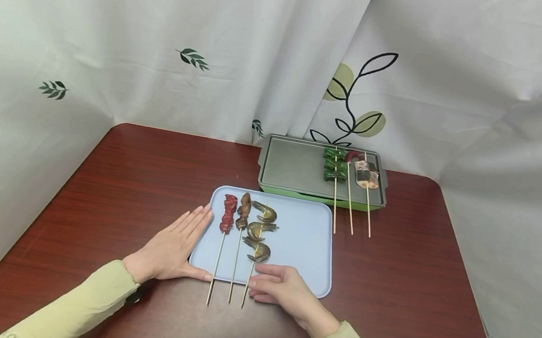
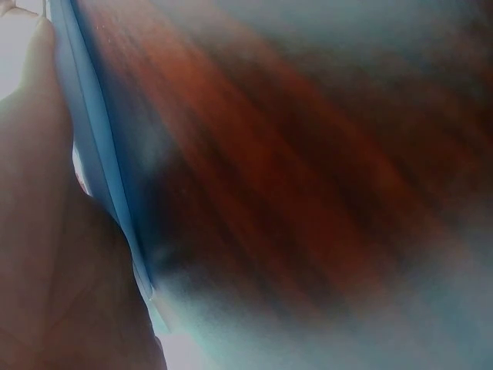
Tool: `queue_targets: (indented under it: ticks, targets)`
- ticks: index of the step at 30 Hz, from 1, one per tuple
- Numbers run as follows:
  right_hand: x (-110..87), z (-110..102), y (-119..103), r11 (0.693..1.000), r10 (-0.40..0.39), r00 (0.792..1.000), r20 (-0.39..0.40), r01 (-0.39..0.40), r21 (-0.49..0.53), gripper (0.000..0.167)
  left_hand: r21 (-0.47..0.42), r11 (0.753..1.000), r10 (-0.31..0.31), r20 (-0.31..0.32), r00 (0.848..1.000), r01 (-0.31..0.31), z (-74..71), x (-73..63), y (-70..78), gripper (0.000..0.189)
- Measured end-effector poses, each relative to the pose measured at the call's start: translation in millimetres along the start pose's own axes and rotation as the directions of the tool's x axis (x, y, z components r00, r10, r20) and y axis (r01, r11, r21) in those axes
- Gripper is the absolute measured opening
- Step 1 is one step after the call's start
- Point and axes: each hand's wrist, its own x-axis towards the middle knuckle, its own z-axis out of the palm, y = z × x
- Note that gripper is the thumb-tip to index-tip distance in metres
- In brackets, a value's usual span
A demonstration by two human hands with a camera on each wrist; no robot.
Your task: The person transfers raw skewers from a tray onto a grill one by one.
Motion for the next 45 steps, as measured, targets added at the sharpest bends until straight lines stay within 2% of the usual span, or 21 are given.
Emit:
queue_targets:
  ticks: [8, 19, 31, 42, 45]
  targets:
    - [1.3, 2, -1, 0.999, 0.021, 1.000, 0.003, -0.022, 0.050, 0.057, 0.000, 1.000, -0.021, 0.045, 0.999, 0.021, -7.8, 1.1, 3.0, 0.135]
    - [-4.7, -4, -6, 1.000, 0.001, 0.996, -0.086, 0.001, 0.022, 0.055, -0.005, 1.000, -0.027, 0.059, 0.998, 0.027, -7.2, 2.0, 2.1, 0.134]
    - [-7.7, -11, -2, 0.999, 0.023, 0.995, -0.099, -0.019, 0.040, 0.053, -0.016, 1.000, -0.018, 0.013, 1.000, 0.018, 0.2, 0.6, -0.4, 0.135]
    - [-10.2, -12, -2, 0.999, -0.012, 0.993, -0.117, 0.018, 0.052, 0.050, 0.000, 1.000, -0.025, 0.047, 0.999, 0.025, -6.8, 1.0, 2.1, 0.135]
    - [-10.1, -13, -2, 0.998, -0.013, 0.992, -0.123, 0.020, 0.053, 0.050, -0.003, 1.000, -0.019, 0.033, 0.999, 0.019, -6.1, 0.9, 1.8, 0.134]
